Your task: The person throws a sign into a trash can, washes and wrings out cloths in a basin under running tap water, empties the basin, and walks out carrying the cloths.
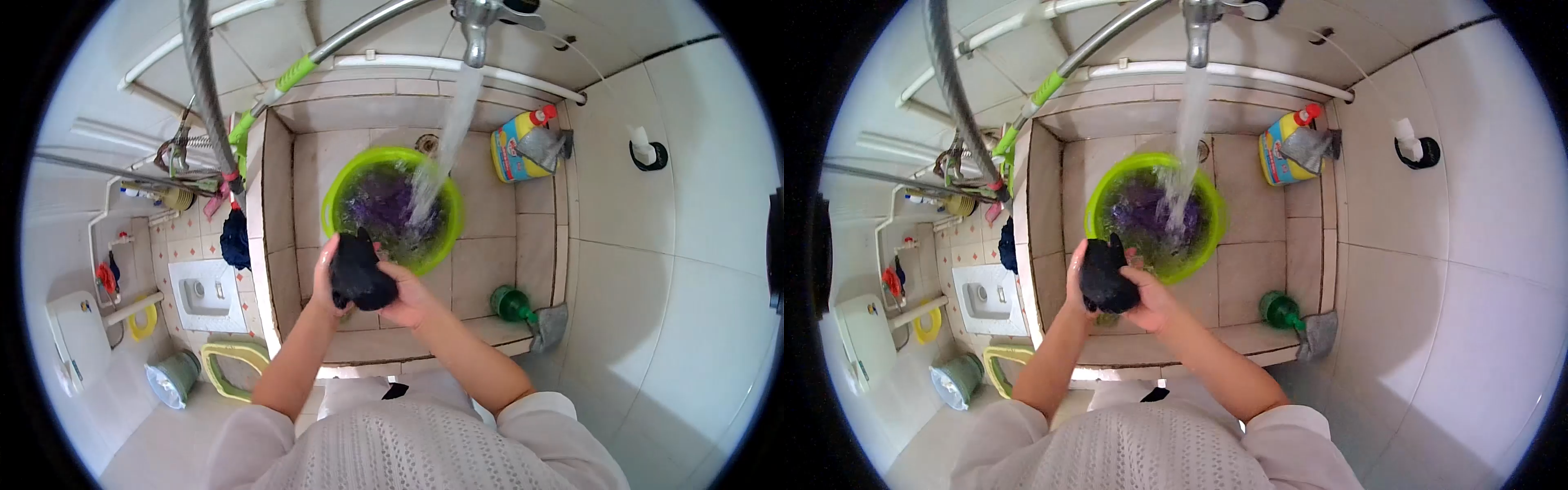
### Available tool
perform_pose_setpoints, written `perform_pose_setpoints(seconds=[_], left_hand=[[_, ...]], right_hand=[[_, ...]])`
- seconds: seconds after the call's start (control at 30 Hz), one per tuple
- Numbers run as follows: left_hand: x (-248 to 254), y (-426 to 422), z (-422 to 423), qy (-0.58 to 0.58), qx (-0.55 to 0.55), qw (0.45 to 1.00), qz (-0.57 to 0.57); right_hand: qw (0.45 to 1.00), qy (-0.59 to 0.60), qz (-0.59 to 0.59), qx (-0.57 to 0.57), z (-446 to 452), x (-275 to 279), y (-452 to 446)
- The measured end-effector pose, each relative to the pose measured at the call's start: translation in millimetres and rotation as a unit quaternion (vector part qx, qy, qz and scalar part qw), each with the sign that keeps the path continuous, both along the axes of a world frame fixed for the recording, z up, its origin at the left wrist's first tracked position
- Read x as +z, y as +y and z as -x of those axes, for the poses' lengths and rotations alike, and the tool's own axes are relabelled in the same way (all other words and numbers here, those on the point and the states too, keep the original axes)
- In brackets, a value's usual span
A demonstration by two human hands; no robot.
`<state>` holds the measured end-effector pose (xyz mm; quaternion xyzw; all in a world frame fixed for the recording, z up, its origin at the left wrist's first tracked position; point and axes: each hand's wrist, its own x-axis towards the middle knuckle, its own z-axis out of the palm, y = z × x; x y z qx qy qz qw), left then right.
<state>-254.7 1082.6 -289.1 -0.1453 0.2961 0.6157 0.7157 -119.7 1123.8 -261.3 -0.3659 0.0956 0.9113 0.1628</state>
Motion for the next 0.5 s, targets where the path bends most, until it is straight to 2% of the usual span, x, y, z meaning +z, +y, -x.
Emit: perform_pose_setpoints(seconds=[0.1,0.13,0.2,0.23,0.27,0.33,0.37,0.4,0.47,0.5], left_hand=[[43,10,-7,0.045,0.092,0.995,-0.009],[39,8,-3,0.116,0.067,0.989,-0.064],[29,2,14,0.254,0.017,0.951,-0.175],[38,4,17,0.34,-0.041,0.916,-0.209],[46,6,17,0.478,-0.113,0.835,-0.25],[79,15,8,0.598,-0.197,0.674,-0.386],[91,12,-1,0.608,-0.201,0.651,-0.408],[105,10,-5,0.624,-0.186,0.637,-0.413],[98,6,4,0.606,-0.054,0.671,-0.424],[97,4,0,0.517,0.051,0.772,-0.366]], right_hand=[[0.998,-0.027,-0.046,0.039,-12,-7,-7],[0.995,-0.037,-0.072,0.063,-18,-9,-7],[0.999,-0.019,0.011,0.043,-33,11,-7],[0.998,-0.008,0.053,0.031,-36,25,-7],[0.996,0.048,0.067,0.017,-34,31,-9],[0.983,0.16,0.09,-0.014,-21,40,-11],[0.985,0.126,0.117,-0.025,-13,45,-4],[0.988,0.122,0.081,-0.04,-5,44,-2],[0.991,0.112,0.012,-0.073,13,40,-2],[0.985,0.12,-0.018,-0.126,22,46,-1]])
